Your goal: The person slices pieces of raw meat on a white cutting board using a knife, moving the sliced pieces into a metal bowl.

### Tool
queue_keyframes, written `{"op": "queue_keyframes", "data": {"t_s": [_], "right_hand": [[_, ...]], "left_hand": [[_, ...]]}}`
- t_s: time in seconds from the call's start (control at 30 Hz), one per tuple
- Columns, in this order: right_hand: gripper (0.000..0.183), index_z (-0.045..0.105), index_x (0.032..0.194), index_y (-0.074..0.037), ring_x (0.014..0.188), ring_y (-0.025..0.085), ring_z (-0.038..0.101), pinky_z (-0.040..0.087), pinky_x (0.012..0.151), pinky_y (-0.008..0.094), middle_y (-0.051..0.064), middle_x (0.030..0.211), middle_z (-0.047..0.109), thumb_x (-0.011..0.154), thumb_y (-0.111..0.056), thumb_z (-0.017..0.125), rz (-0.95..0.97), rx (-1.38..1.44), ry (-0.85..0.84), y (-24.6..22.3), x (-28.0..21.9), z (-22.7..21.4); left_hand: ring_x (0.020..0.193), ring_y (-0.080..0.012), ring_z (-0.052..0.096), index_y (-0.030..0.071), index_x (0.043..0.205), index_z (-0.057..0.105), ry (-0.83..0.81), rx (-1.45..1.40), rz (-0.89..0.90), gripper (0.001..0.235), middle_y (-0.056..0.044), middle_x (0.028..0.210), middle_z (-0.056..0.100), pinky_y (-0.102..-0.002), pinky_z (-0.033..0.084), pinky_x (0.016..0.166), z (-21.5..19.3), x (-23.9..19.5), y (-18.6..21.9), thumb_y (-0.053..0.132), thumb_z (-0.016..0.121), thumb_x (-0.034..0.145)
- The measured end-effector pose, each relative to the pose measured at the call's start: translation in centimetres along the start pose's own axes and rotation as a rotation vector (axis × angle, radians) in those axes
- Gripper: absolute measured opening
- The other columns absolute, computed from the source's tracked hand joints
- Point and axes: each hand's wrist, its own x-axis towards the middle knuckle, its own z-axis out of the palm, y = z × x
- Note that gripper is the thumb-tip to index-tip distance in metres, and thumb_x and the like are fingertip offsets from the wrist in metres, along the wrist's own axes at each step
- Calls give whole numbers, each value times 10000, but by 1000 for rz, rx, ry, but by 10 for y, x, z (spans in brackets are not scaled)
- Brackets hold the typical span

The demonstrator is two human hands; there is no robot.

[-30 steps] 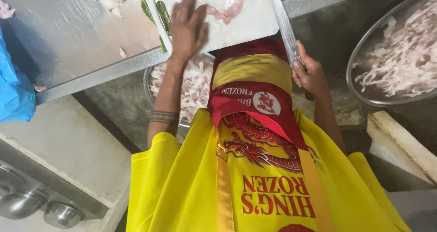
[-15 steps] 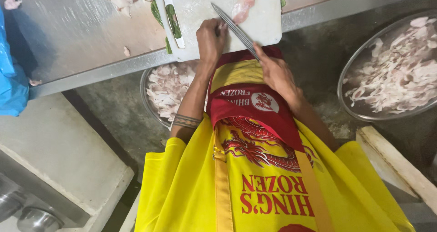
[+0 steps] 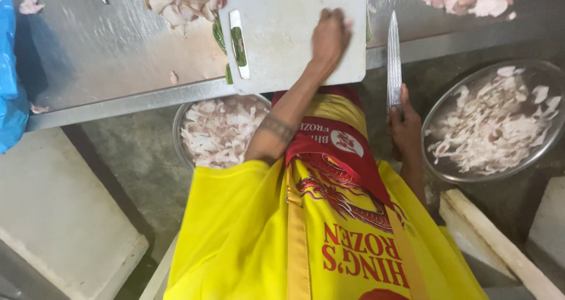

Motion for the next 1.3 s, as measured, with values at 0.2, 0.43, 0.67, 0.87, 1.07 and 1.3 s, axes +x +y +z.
{"op": "queue_keyframes", "data": {"t_s": [0.2,0.43,0.67,0.87,1.07,1.3], "right_hand": [[645,388,1630,-211,705,69,505,442,634,243,-19,807,565,1022,-81,563,-8,-184,-19,-27,7,31],[608,437,1588,-276,642,88,527,482,617,273,22,733,589,1009,-161,582,11,-322,-299,-29,25,60],[595,425,1598,-267,587,97,516,446,515,281,0,766,587,1028,-130,529,111,-255,211,-45,50,15],[605,421,1607,-206,695,94,575,486,581,271,10,834,625,1036,-68,565,-157,-380,106,-61,59,23],[577,498,1556,-236,706,86,575,497,671,269,29,786,644,1011,-83,611,-122,-339,64,-57,45,76],[607,481,1556,-265,662,83,549,487,626,279,19,757,620,985,-88,586,62,-187,59,-58,29,89]], "left_hand": [[1263,-396,547,16,1415,440,-350,-932,367,732,-246,1388,515,-468,519,1007,51,82,119,376,822,904],[952,-353,770,87,1165,731,-103,-489,274,337,-180,1079,773,-423,601,867,4,139,64,157,648,846],[832,-477,683,-36,887,697,291,-106,109,164,-293,872,701,-532,538,749,-26,199,-66,87,633,798],[840,-393,704,47,862,720,34,80,66,187,-210,884,720,-497,549,762,-28,220,-45,230,719,823],[636,-303,694,111,717,704,555,254,500,134,-97,678,705,-489,485,529,-18,229,-11,156,658,599],[582,-192,696,-47,910,685,-472,-746,-50,134,-109,751,706,-338,542,500,-77,256,-16,64,627,959]]}}
